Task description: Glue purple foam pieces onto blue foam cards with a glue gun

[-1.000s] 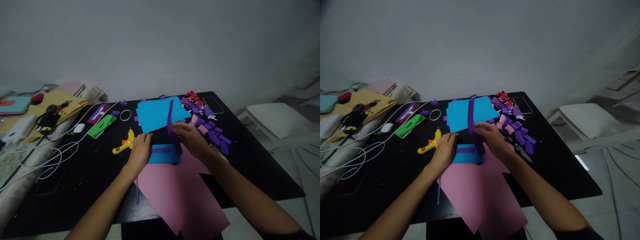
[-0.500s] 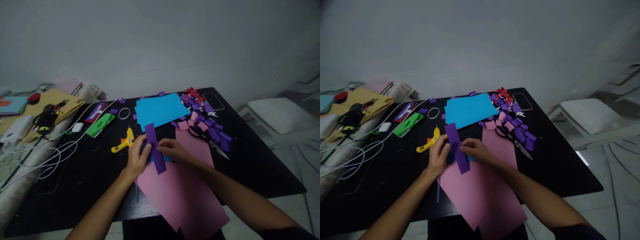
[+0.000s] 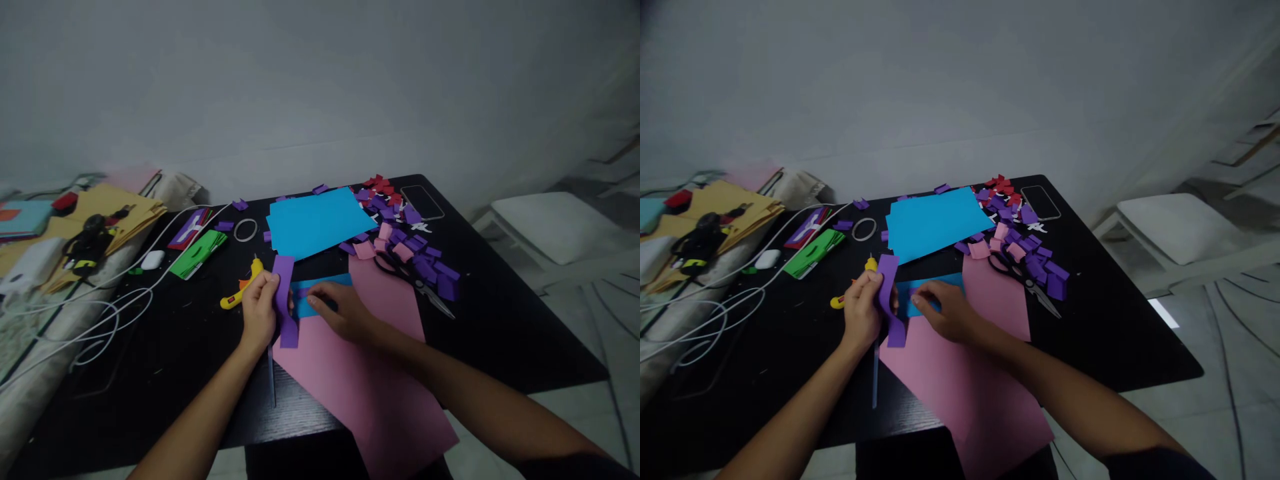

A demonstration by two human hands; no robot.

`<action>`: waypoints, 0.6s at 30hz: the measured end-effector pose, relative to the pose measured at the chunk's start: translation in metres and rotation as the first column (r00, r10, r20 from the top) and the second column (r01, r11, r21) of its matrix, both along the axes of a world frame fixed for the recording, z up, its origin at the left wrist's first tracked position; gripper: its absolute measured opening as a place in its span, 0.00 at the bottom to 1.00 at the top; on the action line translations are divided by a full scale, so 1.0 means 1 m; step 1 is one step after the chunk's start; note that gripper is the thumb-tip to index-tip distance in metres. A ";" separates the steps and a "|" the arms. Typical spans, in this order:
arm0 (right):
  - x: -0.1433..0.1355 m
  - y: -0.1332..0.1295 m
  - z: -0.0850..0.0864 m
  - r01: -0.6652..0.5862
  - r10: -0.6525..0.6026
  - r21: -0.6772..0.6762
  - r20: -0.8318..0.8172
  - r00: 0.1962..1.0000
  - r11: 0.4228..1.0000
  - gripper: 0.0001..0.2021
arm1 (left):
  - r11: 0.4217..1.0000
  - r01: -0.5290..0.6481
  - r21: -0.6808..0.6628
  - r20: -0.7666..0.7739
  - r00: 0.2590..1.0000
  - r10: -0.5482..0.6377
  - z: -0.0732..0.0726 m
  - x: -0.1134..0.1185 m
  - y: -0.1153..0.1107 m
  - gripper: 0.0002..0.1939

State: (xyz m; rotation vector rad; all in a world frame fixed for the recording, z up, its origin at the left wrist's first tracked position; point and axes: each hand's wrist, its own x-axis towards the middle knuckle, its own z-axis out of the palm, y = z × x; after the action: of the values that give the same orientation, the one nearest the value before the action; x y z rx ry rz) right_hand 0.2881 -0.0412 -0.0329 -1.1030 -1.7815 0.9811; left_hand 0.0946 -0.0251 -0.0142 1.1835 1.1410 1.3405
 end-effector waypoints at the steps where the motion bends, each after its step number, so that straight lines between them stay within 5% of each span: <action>1: 0.000 0.002 -0.004 0.017 -0.019 0.063 0.021 1.000 0.998 0.10 | 1.000 0.019 -0.022 0.001 1.000 -0.019 -0.001 0.001 0.000 0.21; 4: 0.002 0.007 -0.017 0.013 -0.030 0.233 0.069 0.997 0.972 0.05 | 0.993 0.068 -0.092 -0.015 0.997 -0.070 -0.002 0.004 0.001 0.20; 8: 0.006 0.009 -0.026 -0.111 0.033 0.417 0.189 0.981 0.902 0.14 | 0.981 0.093 -0.171 -0.022 0.995 -0.099 0.001 0.006 0.002 0.20; 18: 0.006 0.007 -0.033 -0.144 -0.118 0.530 0.430 0.895 0.836 0.14 | 0.997 0.011 -0.081 -0.177 0.984 -0.025 -0.010 0.004 0.005 0.20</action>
State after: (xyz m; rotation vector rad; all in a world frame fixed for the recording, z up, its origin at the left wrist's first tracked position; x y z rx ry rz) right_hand 0.2937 -0.0344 -0.0658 -0.9782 -2.2492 0.1620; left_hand 0.0986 -0.0206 -0.0237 1.2714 1.2955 1.1831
